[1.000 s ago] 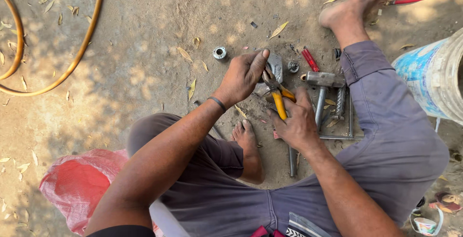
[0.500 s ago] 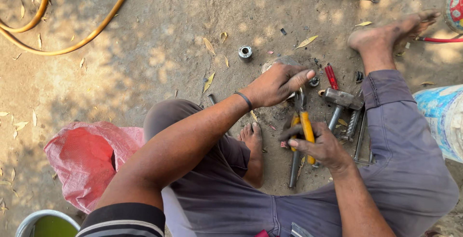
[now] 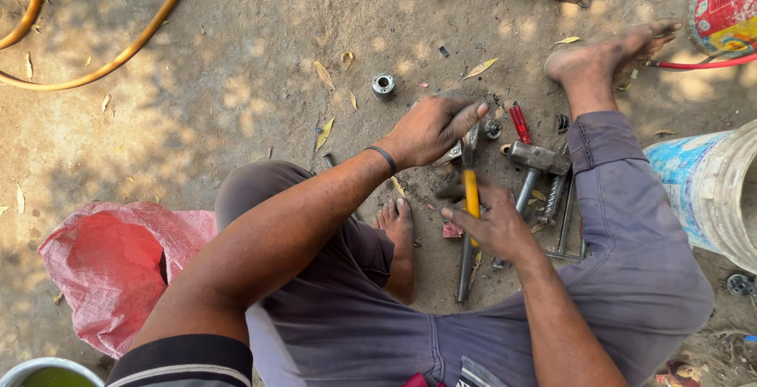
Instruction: The person sits on the ground and uses pliers and a hammer to manipulate and adjust small metal components. They repeatedly grip, twist, and strike the parts to fit them into a larger metal housing.
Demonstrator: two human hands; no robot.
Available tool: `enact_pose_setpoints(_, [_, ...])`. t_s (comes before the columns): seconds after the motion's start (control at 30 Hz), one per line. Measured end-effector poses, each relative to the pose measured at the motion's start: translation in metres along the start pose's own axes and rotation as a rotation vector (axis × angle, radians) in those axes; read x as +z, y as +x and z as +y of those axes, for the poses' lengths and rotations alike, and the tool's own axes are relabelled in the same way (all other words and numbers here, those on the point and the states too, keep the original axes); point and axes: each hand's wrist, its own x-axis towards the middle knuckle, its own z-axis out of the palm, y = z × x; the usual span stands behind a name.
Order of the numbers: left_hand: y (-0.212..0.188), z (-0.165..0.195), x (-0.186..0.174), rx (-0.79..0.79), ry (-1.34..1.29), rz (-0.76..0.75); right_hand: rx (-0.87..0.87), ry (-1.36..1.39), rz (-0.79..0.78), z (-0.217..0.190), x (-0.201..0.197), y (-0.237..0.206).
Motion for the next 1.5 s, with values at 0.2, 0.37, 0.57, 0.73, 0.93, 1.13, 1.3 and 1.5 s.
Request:
enact_pose_setpoints(0.2, [0.004, 0.022, -0.013, -0.051, 0.039, -0.023, -0.091, -0.44, 0.223, -0.006, -0.014, 0.006])
enact_pose_setpoints(0.37, [0.006, 0.036, -0.017, 0.011, -0.062, -0.082, 0.208, 0.205, -0.223, -0.023, -0.03, -0.003])
enact_pose_setpoints(0.57, [0.002, 0.048, -0.02, -0.046, -0.031, -0.025, 0.269, 0.024, -0.039, -0.024, -0.012, -0.007])
enact_pose_setpoints(0.73, [-0.006, 0.062, -0.025, -0.043, -0.079, -0.066, 0.22, 0.306, -0.176, -0.018, -0.011, -0.017])
enact_pose_setpoints(0.93, [-0.009, 0.058, -0.032, -0.033, -0.181, 0.045, -0.049, 0.245, -0.115, -0.023, -0.011, -0.018])
enact_pose_setpoints(1.13, [-0.011, 0.045, -0.028, -0.106, -0.254, -0.001, 0.106, 0.463, -0.11, -0.036, -0.006, -0.02])
enact_pose_setpoints(1.3, [-0.013, 0.036, -0.033, -0.063, -0.189, -0.088, 0.162, 0.561, -0.1, -0.043, -0.003, -0.016])
enact_pose_setpoints(1.5, [-0.018, 0.033, -0.034, -0.106, -0.208, -0.05, 0.398, -0.625, 0.292, -0.032, 0.013, -0.004])
